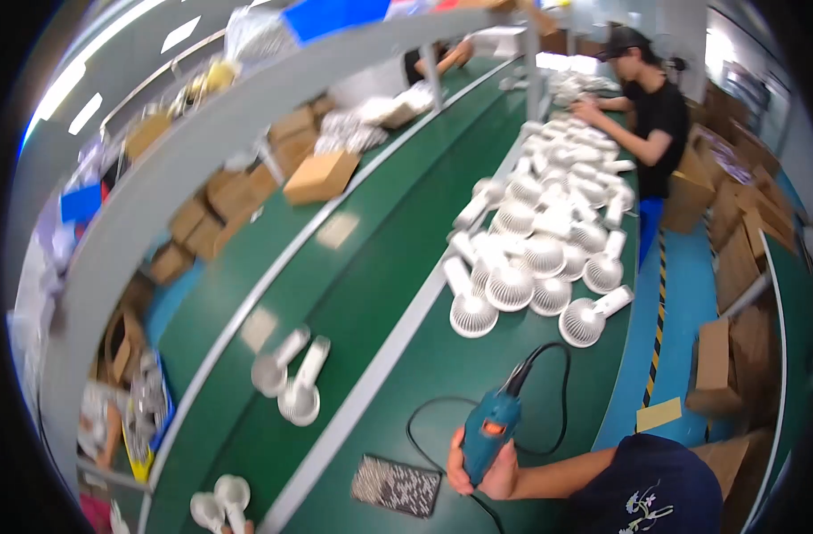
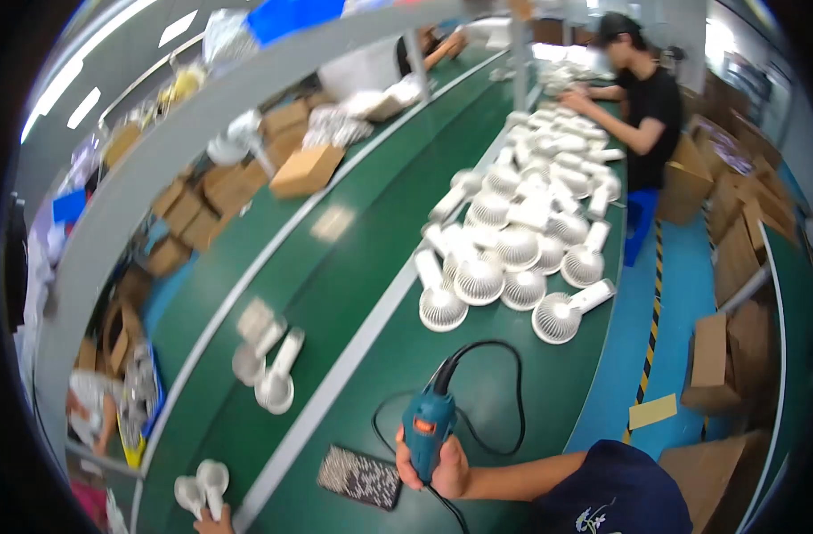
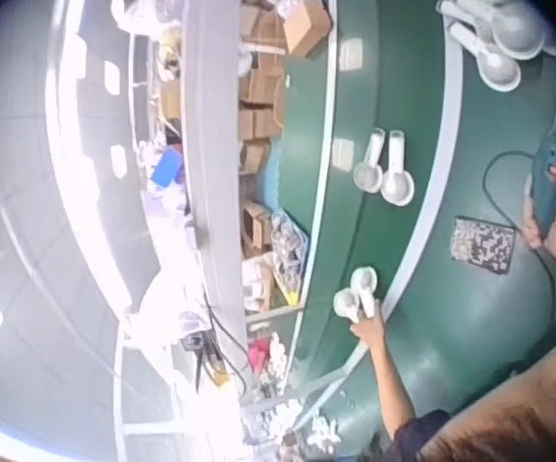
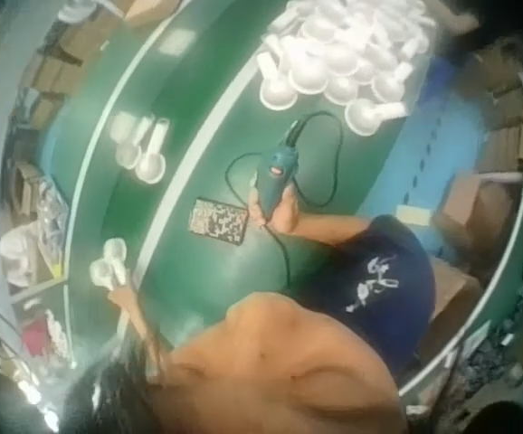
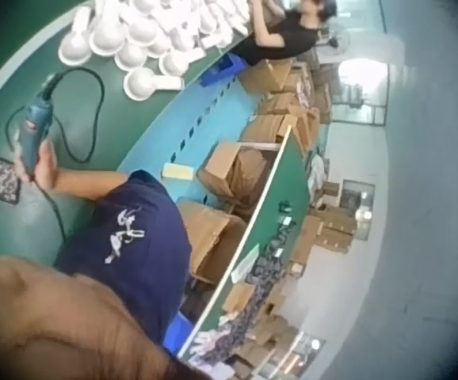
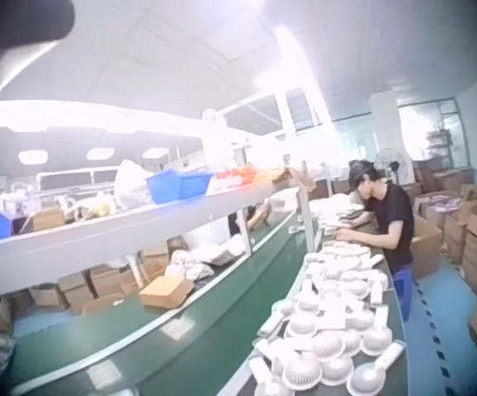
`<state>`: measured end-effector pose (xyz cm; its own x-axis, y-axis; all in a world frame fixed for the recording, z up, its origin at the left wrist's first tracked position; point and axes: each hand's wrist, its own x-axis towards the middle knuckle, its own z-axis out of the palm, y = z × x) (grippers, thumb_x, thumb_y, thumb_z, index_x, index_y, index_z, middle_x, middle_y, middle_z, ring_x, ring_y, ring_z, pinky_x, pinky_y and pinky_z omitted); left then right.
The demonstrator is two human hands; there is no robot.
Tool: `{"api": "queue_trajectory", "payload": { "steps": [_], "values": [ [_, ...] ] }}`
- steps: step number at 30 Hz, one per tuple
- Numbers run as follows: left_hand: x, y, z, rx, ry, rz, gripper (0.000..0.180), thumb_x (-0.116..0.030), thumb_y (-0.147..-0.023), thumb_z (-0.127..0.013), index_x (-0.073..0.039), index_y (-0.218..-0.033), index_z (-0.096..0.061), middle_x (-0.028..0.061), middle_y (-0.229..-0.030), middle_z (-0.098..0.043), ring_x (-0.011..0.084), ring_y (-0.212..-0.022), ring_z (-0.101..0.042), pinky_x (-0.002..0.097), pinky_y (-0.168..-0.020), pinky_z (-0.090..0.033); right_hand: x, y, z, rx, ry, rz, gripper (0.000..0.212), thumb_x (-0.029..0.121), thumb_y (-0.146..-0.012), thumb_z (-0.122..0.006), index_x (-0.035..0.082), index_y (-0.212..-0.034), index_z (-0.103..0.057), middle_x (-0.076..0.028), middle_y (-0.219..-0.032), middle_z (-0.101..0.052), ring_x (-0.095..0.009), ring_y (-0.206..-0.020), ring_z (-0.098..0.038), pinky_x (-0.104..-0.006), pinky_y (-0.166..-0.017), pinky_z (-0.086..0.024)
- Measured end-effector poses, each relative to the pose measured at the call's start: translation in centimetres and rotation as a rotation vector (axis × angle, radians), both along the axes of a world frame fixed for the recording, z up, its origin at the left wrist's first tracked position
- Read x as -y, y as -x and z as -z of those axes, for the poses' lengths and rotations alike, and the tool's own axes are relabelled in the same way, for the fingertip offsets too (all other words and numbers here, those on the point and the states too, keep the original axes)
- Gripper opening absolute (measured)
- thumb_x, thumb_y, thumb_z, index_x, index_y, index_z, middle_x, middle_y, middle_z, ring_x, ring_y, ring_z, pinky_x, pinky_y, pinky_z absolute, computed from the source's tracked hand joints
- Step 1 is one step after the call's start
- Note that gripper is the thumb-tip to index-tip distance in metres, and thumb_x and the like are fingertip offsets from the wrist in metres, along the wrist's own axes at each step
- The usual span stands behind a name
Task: The person takes mini fan parts from a conveyor belt, secures them with screws from a tray using an electric screwdriver, reorganizes screws in the tray by hand, and returns the assembled fans to the conveyor belt.
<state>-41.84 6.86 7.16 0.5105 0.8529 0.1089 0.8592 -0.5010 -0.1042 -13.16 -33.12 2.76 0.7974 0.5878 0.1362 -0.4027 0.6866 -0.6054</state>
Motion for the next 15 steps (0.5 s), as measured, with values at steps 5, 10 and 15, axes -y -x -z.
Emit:
{"api": "queue_trajectory", "payload": {
  "steps": [5, 10, 15],
  "values": [
    [16.5, -3.2, -2.1, 0.307, 0.281, -0.183, 0.069, -0.048, -0.09, -0.073, 0.001, -0.137, -0.06, 0.0354, -0.139, -0.043, 0.0495, -0.128, -0.045, 0.0503, -0.111, -0.038, 1.4, -0.8, -2.4, -0.044, -0.153, 0.027, 0.091, 0.093, -0.08, -0.045, 0.013, -0.124, -0.041, -0.01, -0.068, -0.056, -0.022, -0.049, -0.053, -0.0371, -0.044, -0.046],
    [23.6, -3.3, 0.5, 0.319, 0.2, -0.202, 0.055, -0.043, -0.092, -0.072, 0.005, -0.114, -0.059, 0.0412, -0.126, -0.046, 0.0542, -0.109, -0.053, 0.0534, -0.097, -0.046, 1.5, -1.2, -4.1, 0.13, -0.168, -0.021, 0.07, 0.076, -0.098, -0.04, 0.01, -0.124, -0.04, -0.008, -0.064, -0.05, -0.021, -0.041, -0.047, -0.0362, -0.038, -0.045],
    [30.1, -2.8, -0.6, 0.246, 0.401, -0.205, 0.06, -0.044, -0.095, -0.069, 0.002, -0.131, -0.053, 0.0424, -0.143, -0.037, 0.0529, -0.113, -0.054, 0.0535, -0.098, -0.047, 1.5, -0.3, -3.5, 0.099, -0.16, -0.088, 0.076, 0.081, -0.095, -0.036, 0.011, -0.124, -0.037, -0.007, -0.065, -0.049, -0.02, -0.043, -0.047, -0.0353, -0.038, -0.045]
  ]
}}
